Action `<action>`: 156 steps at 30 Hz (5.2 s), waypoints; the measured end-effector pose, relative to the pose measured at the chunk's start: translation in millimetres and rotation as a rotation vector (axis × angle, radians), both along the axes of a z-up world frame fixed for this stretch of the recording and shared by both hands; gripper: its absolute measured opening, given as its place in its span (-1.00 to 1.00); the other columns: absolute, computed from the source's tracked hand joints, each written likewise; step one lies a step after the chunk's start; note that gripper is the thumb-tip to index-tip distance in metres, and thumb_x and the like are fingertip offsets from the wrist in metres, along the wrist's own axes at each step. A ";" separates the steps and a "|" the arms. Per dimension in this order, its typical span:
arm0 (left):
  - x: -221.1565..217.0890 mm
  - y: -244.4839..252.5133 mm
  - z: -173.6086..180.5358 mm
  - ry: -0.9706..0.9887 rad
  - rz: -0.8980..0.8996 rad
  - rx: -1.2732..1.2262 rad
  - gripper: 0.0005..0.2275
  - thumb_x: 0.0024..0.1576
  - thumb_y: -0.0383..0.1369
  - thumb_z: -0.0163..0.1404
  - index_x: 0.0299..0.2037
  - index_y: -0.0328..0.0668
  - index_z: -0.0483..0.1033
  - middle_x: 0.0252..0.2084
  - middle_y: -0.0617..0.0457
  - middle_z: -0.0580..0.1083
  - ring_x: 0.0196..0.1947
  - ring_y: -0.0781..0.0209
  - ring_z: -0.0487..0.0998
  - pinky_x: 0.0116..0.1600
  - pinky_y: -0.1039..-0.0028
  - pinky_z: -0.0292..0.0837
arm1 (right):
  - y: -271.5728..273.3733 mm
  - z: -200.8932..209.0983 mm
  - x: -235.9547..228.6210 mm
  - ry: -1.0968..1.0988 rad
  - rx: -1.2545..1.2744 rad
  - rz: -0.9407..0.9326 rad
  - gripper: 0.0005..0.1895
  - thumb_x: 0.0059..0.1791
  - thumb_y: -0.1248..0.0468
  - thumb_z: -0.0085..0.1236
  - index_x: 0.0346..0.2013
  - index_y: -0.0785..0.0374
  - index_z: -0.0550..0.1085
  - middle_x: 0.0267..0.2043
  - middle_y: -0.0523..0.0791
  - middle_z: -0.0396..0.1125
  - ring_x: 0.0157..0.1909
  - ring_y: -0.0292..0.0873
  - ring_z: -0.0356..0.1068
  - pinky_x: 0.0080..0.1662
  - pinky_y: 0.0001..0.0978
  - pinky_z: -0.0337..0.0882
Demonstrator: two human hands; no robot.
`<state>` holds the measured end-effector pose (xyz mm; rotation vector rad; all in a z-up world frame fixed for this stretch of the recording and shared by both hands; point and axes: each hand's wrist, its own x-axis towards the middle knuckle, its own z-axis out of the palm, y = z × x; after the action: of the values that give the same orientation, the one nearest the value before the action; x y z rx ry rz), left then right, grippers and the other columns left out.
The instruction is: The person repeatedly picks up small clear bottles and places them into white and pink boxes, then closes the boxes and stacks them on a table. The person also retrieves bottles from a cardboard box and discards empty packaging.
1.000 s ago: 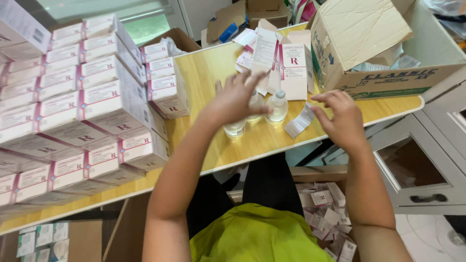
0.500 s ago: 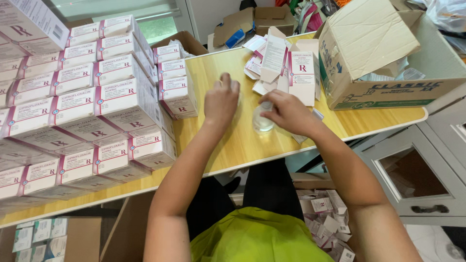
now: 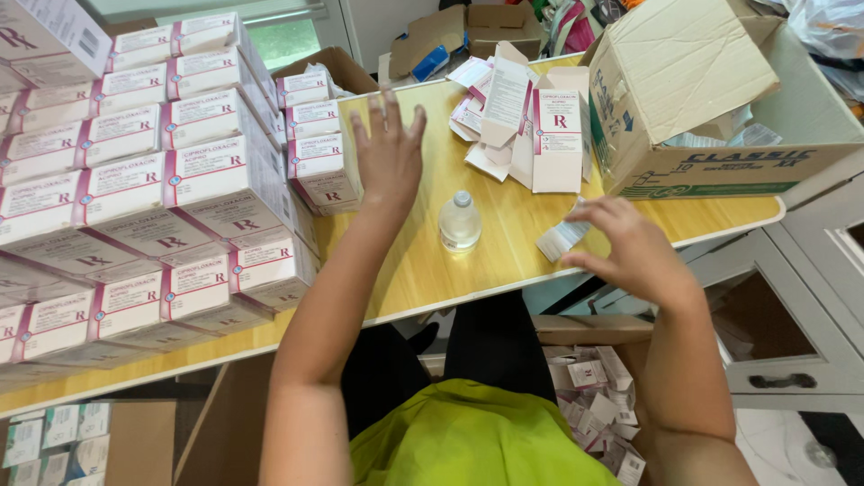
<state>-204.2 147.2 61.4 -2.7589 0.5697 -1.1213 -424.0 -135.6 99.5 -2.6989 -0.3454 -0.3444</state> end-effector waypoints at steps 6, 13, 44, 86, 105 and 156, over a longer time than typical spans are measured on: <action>-84.0 14.1 11.2 0.665 -0.588 -0.468 -0.26 0.06 -0.03 0.22 0.38 -0.14 0.18 0.31 -0.30 0.26 0.30 -0.28 0.31 0.25 0.06 0.31 | 10.7 -58.8 -0.6 -0.139 -0.067 0.078 -0.71 -0.11 0.10 0.32 -0.20 0.18 0.55 0.18 0.00 0.37 0.16 0.06 0.35 0.13 -0.12 0.39; -102.7 24.1 -15.5 0.899 -0.684 -0.571 -0.26 -0.02 -0.06 0.29 0.32 -0.21 0.26 0.30 -0.12 0.34 0.32 -0.17 0.39 0.32 0.19 0.37 | 51.4 -57.5 22.3 -0.270 -0.206 0.150 -0.79 -0.16 0.36 0.21 -0.23 0.16 0.56 0.18 0.01 0.34 0.19 0.09 0.37 0.10 -0.09 0.41; -101.7 -57.8 -35.6 0.841 -0.634 -0.819 -0.34 0.36 0.01 -0.12 0.42 -0.47 0.06 0.48 -0.48 0.03 0.54 -0.41 0.02 0.51 0.07 0.02 | 45.2 -89.6 32.6 -0.123 0.285 -0.221 -0.22 -0.13 0.10 0.40 0.23 0.43 0.29 0.08 0.17 0.34 0.08 0.24 0.38 0.03 -0.01 0.40; -32.9 -14.8 28.8 1.268 -1.411 -0.910 -0.28 0.11 -0.09 0.06 0.46 -0.23 0.13 0.35 -0.03 0.39 0.38 0.13 0.44 0.51 0.26 0.33 | 9.5 -74.7 5.0 -0.686 0.689 -0.112 -0.41 0.19 -0.01 0.10 0.43 0.17 0.24 0.38 0.03 0.11 0.35 -0.06 0.19 0.34 -0.18 0.31; -45.2 27.2 8.1 0.713 -0.969 -1.104 -0.44 0.26 -0.17 0.08 0.42 0.04 0.12 0.14 -0.16 0.47 0.09 0.03 0.60 0.15 0.26 0.55 | 102.4 -4.7 175.9 -0.331 0.836 0.425 -0.44 0.21 -0.11 -0.38 0.28 0.22 0.24 0.42 -0.04 0.08 0.46 -0.11 0.14 0.41 -0.22 0.22; -51.9 20.5 2.5 0.498 -0.963 -0.796 -0.09 -0.02 -0.10 0.43 0.47 0.06 0.06 0.40 -0.04 0.33 0.42 -0.09 0.37 0.47 0.18 0.34 | 68.4 -4.3 124.6 -0.190 0.497 0.472 -0.16 -0.15 0.30 0.49 0.34 0.13 0.23 0.43 -0.04 0.01 0.46 -0.04 0.19 0.32 -0.09 0.45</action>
<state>-256.1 167.7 63.9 -3.5425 2.0731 -0.8362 -299.4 -67.2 95.3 -2.0295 -0.8132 -0.4713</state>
